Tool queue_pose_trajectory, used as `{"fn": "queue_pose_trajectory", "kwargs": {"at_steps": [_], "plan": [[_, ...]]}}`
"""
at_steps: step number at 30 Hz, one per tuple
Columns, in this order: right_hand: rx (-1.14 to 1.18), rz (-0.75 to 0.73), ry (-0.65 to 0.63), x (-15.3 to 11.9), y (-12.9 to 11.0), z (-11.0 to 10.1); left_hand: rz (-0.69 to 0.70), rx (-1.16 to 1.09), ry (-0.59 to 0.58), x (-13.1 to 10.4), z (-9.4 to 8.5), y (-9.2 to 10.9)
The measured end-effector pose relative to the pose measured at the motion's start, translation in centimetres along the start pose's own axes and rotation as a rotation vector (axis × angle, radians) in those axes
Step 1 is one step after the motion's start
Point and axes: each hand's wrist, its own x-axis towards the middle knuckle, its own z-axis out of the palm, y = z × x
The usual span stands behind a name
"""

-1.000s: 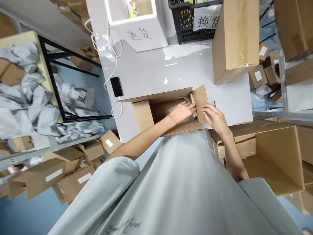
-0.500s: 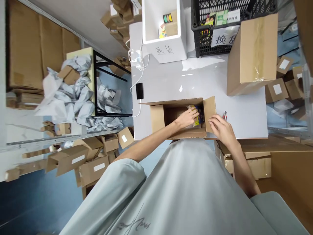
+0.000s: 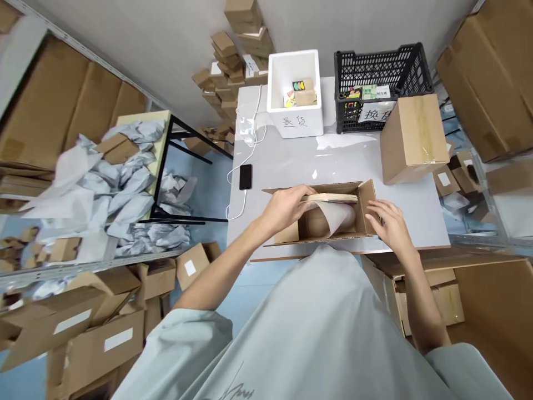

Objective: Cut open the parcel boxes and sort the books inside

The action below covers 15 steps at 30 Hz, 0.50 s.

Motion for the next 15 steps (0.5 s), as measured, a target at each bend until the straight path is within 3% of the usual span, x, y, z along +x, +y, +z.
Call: {"fn": "queue_pose_trajectory", "kwargs": {"at_steps": [3, 7, 10, 12, 15], "plan": [[-0.067, -0.051, 0.037, 1.7, -3.4, 0.5, 0.069, -0.145, 0.091, -1.0, -0.1, -1.1], [-0.168, -0.109, -0.125, 4.3, -8.2, 1.8, 0.153, -0.286, 0.113, -1.7, 0.3, -1.6], [-0.198, -0.081, -0.2, 5.2, -9.9, 1.7, 0.151, -0.271, 0.086, -2.2, 0.4, -2.6], [-0.186, -0.047, -0.149, 4.9, -10.2, 0.7, 0.101, -0.206, 0.097, -2.5, 0.8, -4.0], [-0.176, 0.03, 0.065, 3.9, -10.7, -1.3, 0.024, -0.121, 0.107, -2.5, 2.6, -6.2]]}}
